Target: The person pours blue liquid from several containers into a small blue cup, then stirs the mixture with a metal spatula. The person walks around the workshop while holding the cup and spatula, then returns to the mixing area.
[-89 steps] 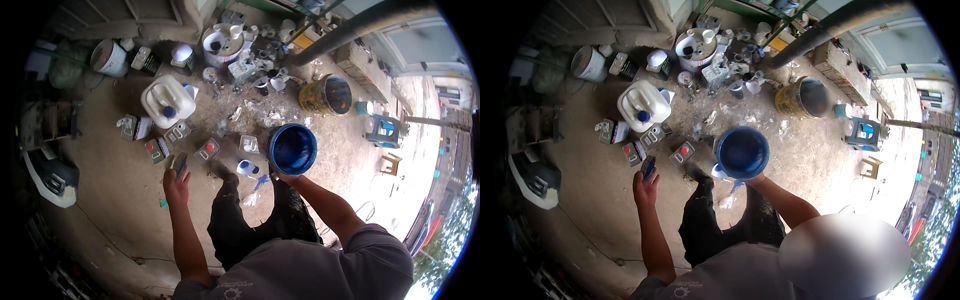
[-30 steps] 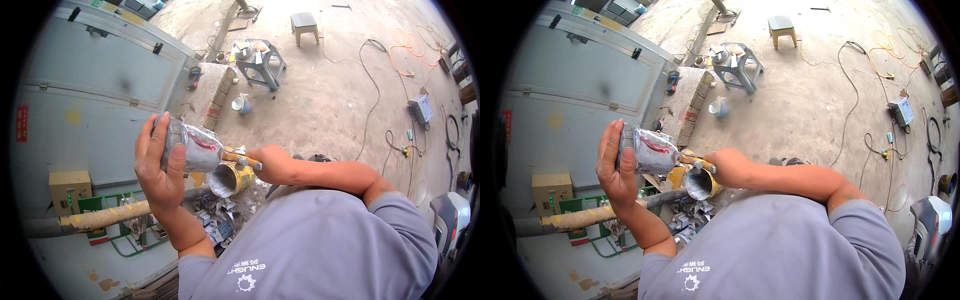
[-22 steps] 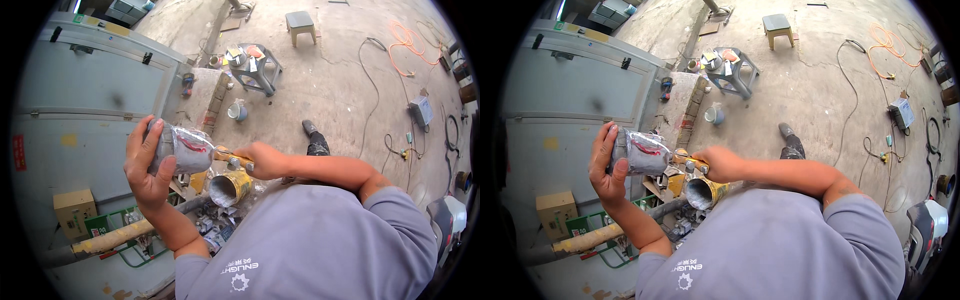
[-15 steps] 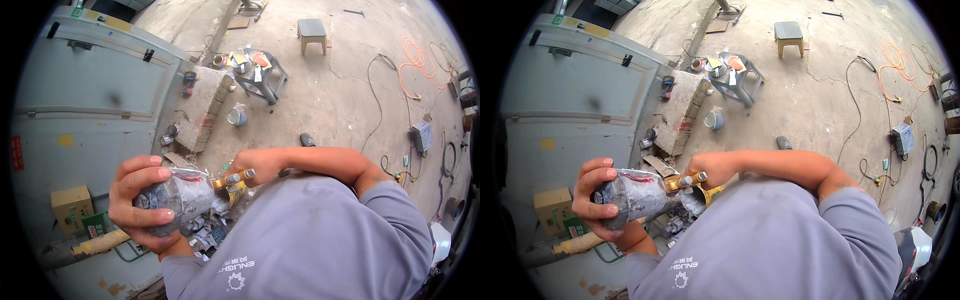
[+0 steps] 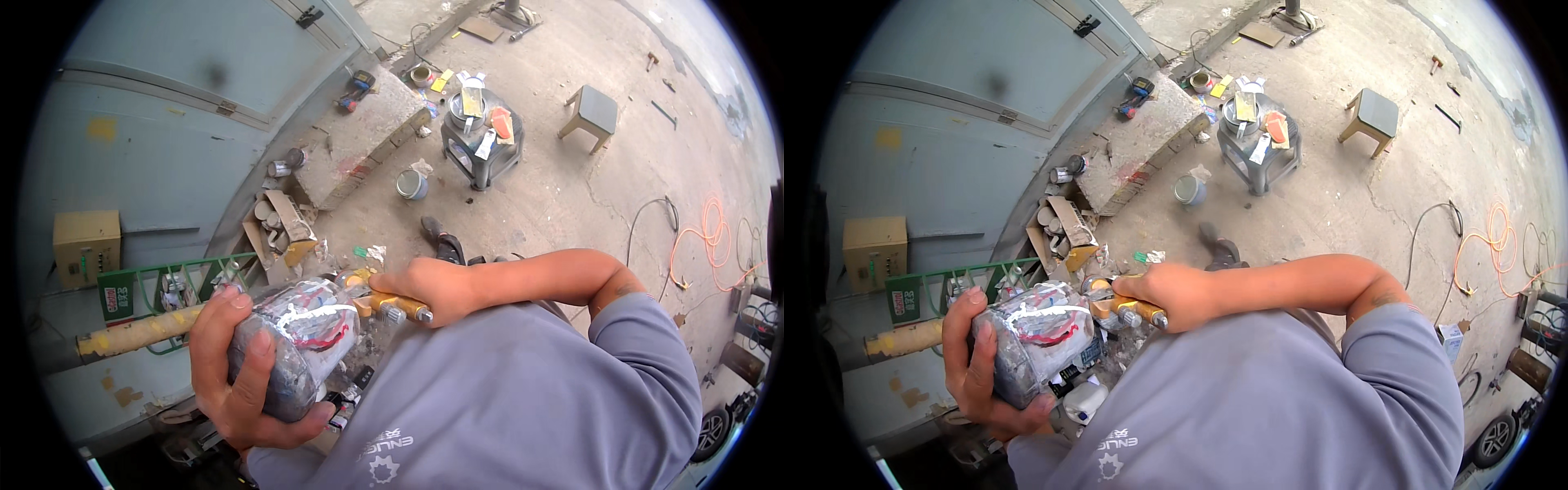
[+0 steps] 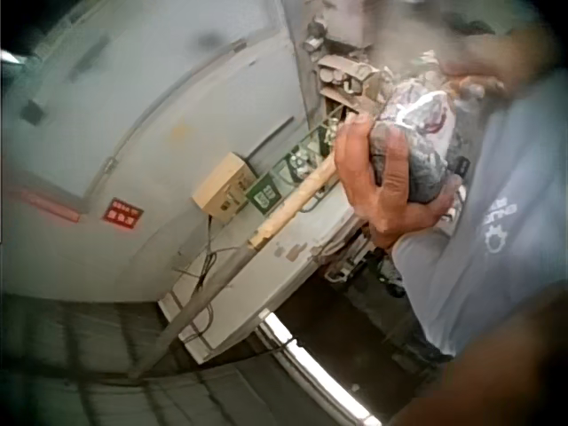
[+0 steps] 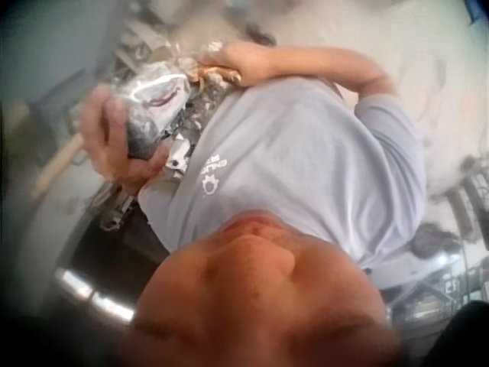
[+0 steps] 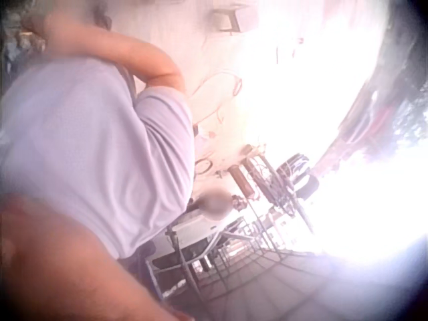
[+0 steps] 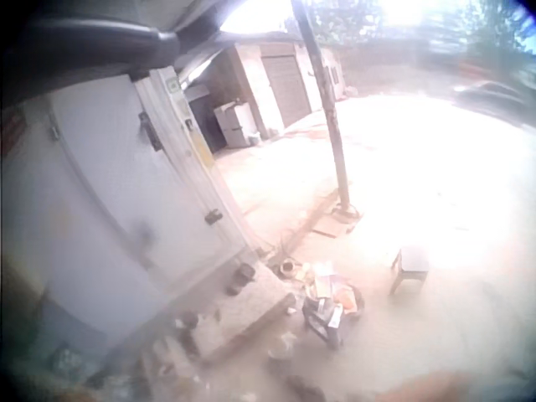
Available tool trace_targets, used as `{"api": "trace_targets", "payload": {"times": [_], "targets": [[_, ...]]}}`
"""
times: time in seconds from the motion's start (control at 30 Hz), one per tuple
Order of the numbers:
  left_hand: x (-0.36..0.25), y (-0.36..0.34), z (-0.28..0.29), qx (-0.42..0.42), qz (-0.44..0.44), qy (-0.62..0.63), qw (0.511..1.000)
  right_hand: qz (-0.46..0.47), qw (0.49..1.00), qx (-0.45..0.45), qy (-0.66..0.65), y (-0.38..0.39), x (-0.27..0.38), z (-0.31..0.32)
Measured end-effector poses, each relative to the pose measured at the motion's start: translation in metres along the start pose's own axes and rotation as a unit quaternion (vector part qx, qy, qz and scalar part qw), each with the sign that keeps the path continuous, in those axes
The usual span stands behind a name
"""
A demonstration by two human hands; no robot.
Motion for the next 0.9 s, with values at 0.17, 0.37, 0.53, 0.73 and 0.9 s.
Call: {"api": "trace_targets", "payload": {"times": [0.17, 0.37, 0.53, 0.73, 0.9], "targets": [[0.088, -0.022, 0.010, 0.023, -0.005, 0.046, 0.999, -0.015, 0.994, 0.106, -0.013, -0.089, -0.018, 0.034], [0.214, -0.070, 0.000, -0.045, -0.041, 0.102, 0.993, -0.012, 0.999, 0.018, -0.029, -0.169, -0.049, 0.088], [0.340, -0.164, -0.001, 0.011, -0.107, 0.258, 0.960, -0.023, 0.992, -0.127, 0.006, -0.214, -0.069, 0.154], [0.544, -0.322, 0.025, -0.140, 0.162, 0.283, 0.935, -0.053, 0.943, -0.327, 0.026, -0.202, -0.128, 0.259], [0.751, -0.452, 0.085, -0.227, 0.318, 0.100, 0.915, -0.129, 0.854, -0.491, 0.113, -0.203, -0.207, 0.353]]}}
Point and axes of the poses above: each hand's wrist, its own y-axis away from the middle knuckle, its own z-axis out of the back of the hand, x = y × z, the point moved 3 cm from there along -y, towards the middle knuckle, and after that the axes turned 1 degree about -z, right-handed, at the moved point
